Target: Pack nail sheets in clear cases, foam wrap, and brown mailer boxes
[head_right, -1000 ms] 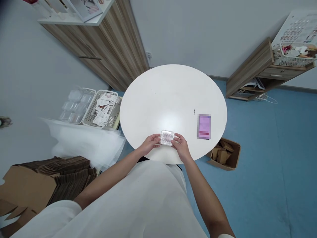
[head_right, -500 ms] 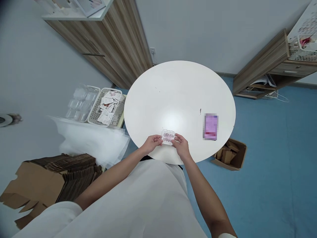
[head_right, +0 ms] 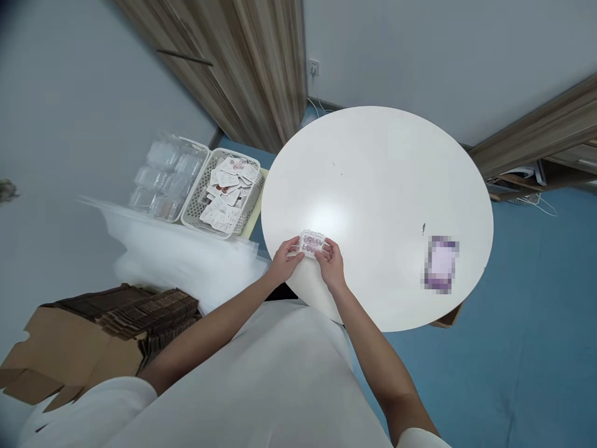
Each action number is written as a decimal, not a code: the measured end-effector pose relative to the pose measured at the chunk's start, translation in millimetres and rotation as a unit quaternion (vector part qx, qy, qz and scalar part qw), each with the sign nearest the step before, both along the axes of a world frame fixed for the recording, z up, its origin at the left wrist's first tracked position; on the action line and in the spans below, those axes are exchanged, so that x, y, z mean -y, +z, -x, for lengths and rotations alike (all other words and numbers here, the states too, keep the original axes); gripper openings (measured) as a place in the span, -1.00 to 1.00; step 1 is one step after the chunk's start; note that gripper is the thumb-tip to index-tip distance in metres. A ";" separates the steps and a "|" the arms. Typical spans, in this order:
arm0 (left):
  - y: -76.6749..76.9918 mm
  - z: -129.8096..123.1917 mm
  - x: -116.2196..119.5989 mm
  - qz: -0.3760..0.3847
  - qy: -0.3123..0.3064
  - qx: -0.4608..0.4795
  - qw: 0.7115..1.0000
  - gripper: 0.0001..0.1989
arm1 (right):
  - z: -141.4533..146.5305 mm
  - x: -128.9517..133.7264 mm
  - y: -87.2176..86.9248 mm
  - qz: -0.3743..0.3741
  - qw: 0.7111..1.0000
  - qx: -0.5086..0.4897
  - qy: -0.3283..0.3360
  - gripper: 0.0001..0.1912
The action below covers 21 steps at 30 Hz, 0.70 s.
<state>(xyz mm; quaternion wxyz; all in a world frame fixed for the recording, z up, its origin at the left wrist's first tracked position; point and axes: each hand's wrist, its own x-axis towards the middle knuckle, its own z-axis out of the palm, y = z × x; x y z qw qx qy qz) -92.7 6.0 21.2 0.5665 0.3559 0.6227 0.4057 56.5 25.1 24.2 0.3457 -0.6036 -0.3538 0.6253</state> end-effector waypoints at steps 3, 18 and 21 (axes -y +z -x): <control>-7.3 29.6 -15.6 0.007 0.027 -0.024 0.999 -0.47 | 36.9 -16.7 -4.5 -0.008 0.998 0.053 0.029 -0.39; -42.2 96.8 -96.7 0.015 0.002 -0.134 0.991 -0.43 | 115.3 -95.5 -32.3 -0.046 0.987 0.119 0.100 -0.35; -44.3 99.5 -101.3 0.006 0.002 -0.135 0.991 -0.43 | 118.6 -101.3 -35.7 -0.065 0.984 0.125 0.111 -0.43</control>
